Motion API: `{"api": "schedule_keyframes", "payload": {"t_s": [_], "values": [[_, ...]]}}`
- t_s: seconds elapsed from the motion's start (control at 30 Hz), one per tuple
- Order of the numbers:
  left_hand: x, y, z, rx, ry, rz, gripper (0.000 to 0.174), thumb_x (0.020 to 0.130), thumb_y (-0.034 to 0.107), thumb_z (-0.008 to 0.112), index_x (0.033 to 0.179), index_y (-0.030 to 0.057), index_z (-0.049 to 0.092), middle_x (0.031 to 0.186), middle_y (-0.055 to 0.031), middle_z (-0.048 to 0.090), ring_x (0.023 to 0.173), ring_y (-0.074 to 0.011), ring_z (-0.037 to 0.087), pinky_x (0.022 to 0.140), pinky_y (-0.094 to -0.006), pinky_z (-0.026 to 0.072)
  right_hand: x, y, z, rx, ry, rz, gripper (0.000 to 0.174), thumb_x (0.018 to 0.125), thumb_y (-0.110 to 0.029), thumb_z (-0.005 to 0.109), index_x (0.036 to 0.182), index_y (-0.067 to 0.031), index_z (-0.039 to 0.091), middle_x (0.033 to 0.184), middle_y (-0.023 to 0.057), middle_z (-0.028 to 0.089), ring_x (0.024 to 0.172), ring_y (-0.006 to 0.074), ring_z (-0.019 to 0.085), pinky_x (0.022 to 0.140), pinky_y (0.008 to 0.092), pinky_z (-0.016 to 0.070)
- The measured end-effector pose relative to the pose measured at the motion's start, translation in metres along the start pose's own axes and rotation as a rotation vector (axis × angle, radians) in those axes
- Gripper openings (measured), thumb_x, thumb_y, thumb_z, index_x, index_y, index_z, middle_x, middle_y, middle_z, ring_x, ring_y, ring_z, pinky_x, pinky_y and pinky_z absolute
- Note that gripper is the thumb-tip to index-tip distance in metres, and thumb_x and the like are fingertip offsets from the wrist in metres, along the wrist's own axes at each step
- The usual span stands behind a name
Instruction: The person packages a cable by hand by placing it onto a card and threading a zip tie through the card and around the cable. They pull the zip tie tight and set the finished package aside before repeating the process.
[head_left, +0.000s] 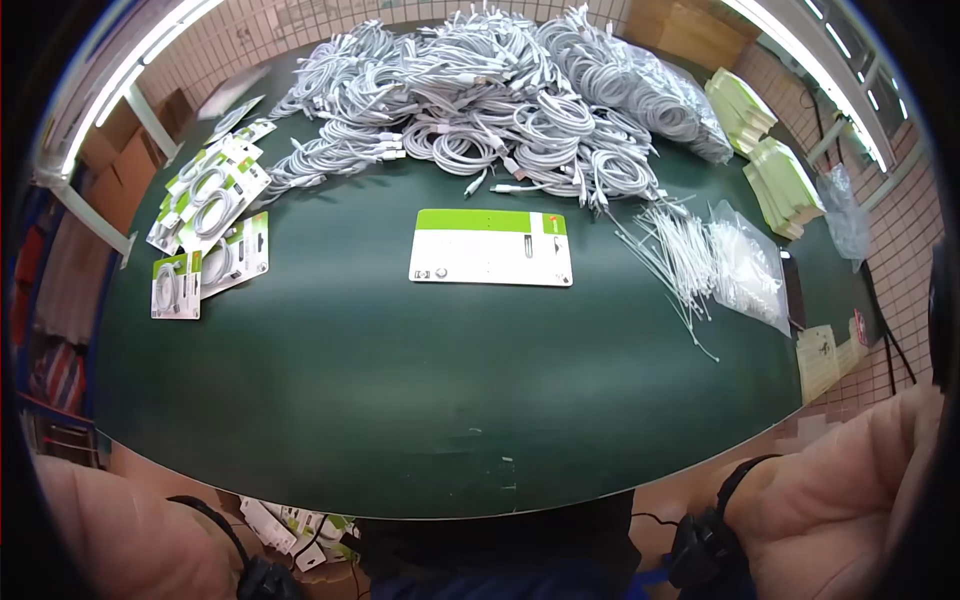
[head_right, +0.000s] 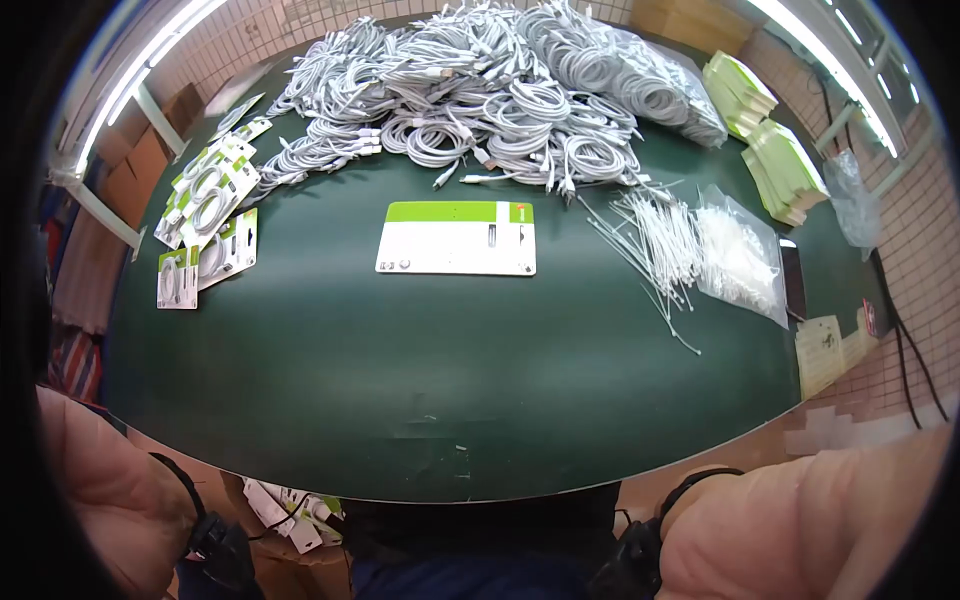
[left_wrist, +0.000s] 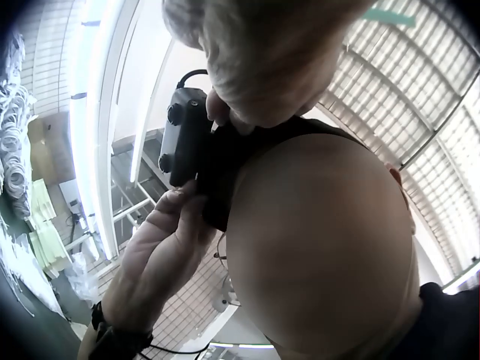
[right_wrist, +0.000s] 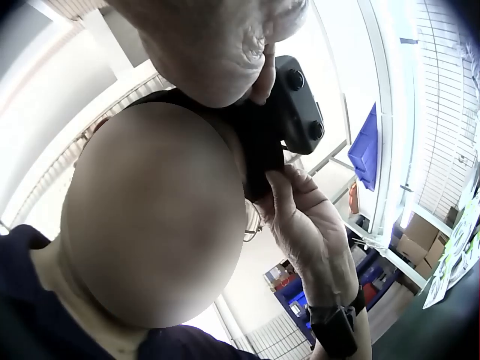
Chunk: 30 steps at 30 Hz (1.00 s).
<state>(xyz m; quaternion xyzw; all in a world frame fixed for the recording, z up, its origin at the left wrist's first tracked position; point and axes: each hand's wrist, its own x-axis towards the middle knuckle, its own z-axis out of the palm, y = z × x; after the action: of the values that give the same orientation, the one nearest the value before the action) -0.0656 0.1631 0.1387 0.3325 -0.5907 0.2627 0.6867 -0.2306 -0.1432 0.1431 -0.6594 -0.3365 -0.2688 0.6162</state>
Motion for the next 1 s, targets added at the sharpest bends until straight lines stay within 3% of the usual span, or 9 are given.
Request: {"api": "schedule_keyframes", "payload": {"t_s": [0.23, 0.8, 0.87, 1.0], "values": [[0.022, -0.006, 0.007, 0.036, -0.014, -0.137, 0.031, 0.093, 0.023, 0.08, 0.11, 0.0018, 0.066, 0.104, -0.0053, 0.056, 0.086, -0.0173, 0.053, 0.063, -0.0312, 0.0453, 0.019, -0.02, -0.002, 0.027, 0.066, 0.004, 0.006, 0.101, -0.003, 0.068, 0.096, -0.0047, 0.069, 0.1, -0.0022, 0.068, 0.09, 0.0071, 0.07, 0.062, 0.0217, 0.0567], [0.018, -0.002, 0.02, 0.008, 0.058, -0.07, 0.034, 0.09, 0.025, 0.083, 0.108, 0.0017, 0.065, 0.103, -0.0047, 0.054, 0.086, -0.0168, 0.054, 0.06, -0.0298, 0.0474, 0.031, -0.069, 0.011, -0.045, 0.037, 0.004, 0.013, 0.1, -0.002, 0.068, 0.088, -0.0071, 0.07, 0.1, -0.0058, 0.066, 0.094, 0.0059, 0.07, 0.061, 0.0215, 0.059], [0.018, 0.001, 0.019, 0.006, 0.055, -0.07, 0.035, 0.09, 0.025, 0.084, 0.108, 0.0017, 0.065, 0.103, -0.0046, 0.053, 0.086, -0.0167, 0.054, 0.059, -0.0296, 0.0476, 0.036, -0.064, 0.016, -0.036, 0.013, 0.053, 0.013, 0.101, -0.005, 0.069, 0.089, -0.0101, 0.069, 0.089, -0.0032, 0.066, 0.08, 0.0072, 0.069, 0.061, 0.0211, 0.0571], [0.02, 0.008, 0.017, 0.007, 0.064, -0.059, 0.036, 0.09, 0.025, 0.085, 0.107, 0.0016, 0.065, 0.103, -0.0045, 0.053, 0.086, -0.0166, 0.054, 0.058, -0.0293, 0.0481, 0.034, -0.063, 0.015, -0.037, 0.035, 0.019, 0.012, 0.1, -0.006, 0.068, 0.089, -0.0095, 0.068, 0.089, -0.0018, 0.067, 0.078, 0.0075, 0.068, 0.06, 0.0214, 0.0555]]}}
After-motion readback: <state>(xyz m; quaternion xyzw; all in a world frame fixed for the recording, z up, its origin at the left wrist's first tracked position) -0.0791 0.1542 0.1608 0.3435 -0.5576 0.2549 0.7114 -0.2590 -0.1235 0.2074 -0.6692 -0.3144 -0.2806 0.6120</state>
